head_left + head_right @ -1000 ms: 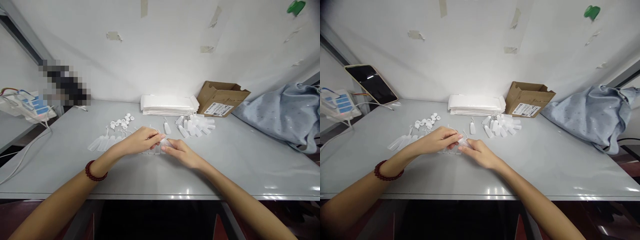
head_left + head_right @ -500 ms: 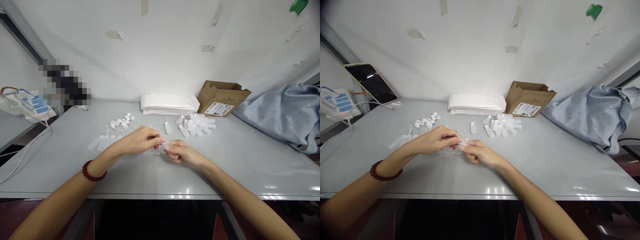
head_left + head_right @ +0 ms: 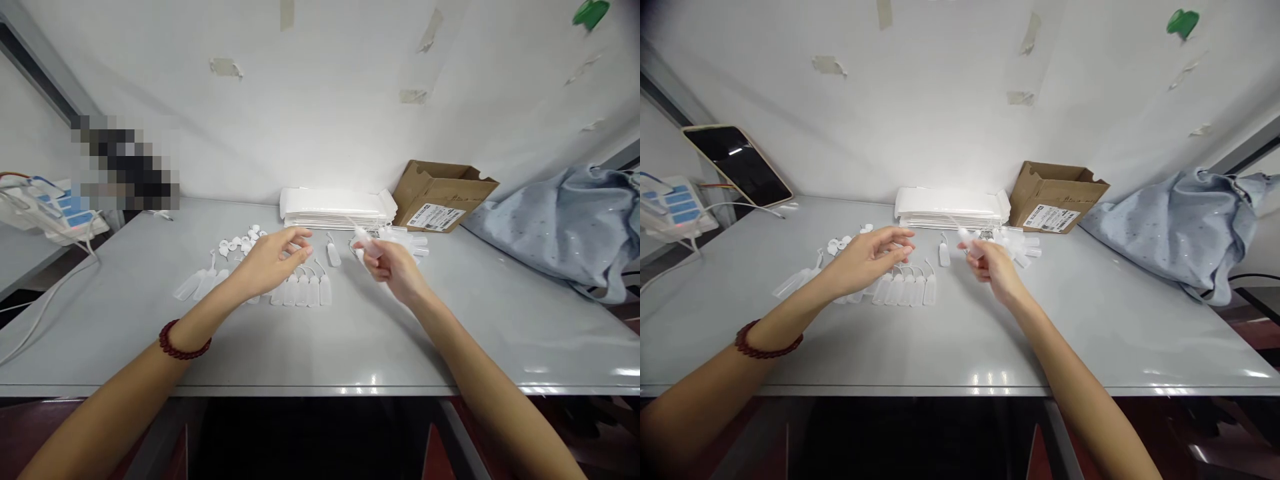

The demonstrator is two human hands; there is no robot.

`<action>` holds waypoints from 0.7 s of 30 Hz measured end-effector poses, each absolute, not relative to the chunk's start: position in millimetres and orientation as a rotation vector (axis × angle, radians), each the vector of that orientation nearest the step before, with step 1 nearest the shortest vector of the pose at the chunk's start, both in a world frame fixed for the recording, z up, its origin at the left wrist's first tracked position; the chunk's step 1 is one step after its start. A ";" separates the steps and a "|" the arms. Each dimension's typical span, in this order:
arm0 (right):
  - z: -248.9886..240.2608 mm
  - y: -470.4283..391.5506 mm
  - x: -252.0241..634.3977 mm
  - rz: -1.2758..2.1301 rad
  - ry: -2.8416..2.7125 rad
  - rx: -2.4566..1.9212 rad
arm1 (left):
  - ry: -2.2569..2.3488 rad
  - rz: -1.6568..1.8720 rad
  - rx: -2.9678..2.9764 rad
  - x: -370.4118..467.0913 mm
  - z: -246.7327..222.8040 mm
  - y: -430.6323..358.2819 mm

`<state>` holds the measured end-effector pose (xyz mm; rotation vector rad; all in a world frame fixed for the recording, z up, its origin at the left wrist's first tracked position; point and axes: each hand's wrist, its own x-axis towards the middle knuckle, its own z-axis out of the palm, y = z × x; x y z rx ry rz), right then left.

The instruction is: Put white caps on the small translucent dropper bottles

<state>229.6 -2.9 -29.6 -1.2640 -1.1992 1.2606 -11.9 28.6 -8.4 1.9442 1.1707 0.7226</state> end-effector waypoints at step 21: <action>-48.5 18.1 275.6 -0.445 -1.485 -2.028 | 2.056 0.568 2.170 -52.0 -6.4 67.7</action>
